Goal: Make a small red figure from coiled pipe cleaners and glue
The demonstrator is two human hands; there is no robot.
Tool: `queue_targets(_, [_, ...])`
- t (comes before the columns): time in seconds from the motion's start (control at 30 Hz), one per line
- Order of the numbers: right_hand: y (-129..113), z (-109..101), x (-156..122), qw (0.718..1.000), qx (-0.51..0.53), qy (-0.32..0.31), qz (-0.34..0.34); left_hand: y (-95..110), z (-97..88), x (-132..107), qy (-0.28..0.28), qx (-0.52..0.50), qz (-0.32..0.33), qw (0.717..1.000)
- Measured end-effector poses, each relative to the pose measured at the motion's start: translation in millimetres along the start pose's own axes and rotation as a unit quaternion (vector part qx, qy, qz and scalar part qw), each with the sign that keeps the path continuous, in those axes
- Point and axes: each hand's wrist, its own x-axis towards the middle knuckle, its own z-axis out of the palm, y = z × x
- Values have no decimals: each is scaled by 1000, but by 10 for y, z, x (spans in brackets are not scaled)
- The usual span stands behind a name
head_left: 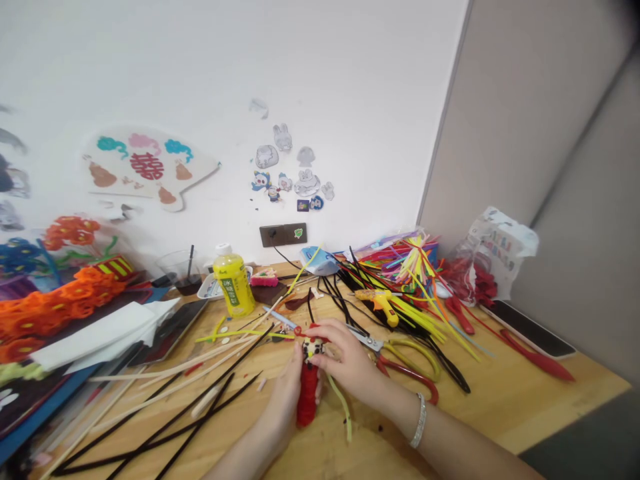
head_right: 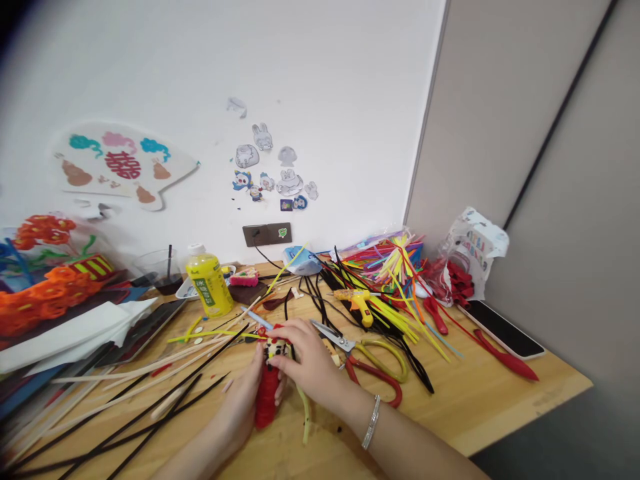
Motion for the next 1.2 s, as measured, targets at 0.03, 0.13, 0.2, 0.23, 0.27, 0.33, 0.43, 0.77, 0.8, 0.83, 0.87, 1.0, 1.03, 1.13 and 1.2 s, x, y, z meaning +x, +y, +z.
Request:
queue_targets(0.03, [3,3,0,1000,0,0,0,-1,-3,0,3,5,1,1000])
queue_targets(0.13, [7,1,3,1000,-4,-10,-3,-1,-5,3,-4,-1,2,1000])
queue_targets(0.2, [3,-10,3,1000,-4,-18,-6,4,0,6,-11,-16,10,1000])
queue_targets(0.23, [2,-18,2,1000,-2,-20,-6,8,2,8,-13,-20,15,1000])
queue_targets(0.27, [3,-27,1,1000,0,-20,-6,13,4,12,-14,-24,20,999])
queue_targets(0.33, [17,-48,-3,1000,9,-17,-4,29,-10,34,-11,-35,23,999])
queue_targets(0.43, [83,-76,-2,999,37,14,15,76,-100,119,7,-57,41,997])
queue_targets(0.77, [420,-109,37,987,9,137,82,358,-586,456,68,-77,192,976])
queue_targets(0.8, [450,-107,35,987,-9,139,80,378,-600,461,68,-76,200,975])
queue_targets(0.83, [479,-103,32,986,-26,141,79,399,-613,462,68,-75,206,973])
queue_targets(0.87, [507,-100,30,985,-42,145,78,422,-628,462,68,-74,211,972])
queue_targets(1.0, [595,-96,24,983,-78,143,80,555,-759,456,81,-79,231,966])
queue_targets(1.03, [607,-98,24,983,-85,142,81,595,-811,454,84,-81,235,965])
queue_targets(1.13, [616,-112,24,981,-106,144,77,708,-986,447,84,-86,241,963])
queue_targets(1.2, [602,-122,21,980,-119,146,67,758,-1092,441,84,-87,247,961])
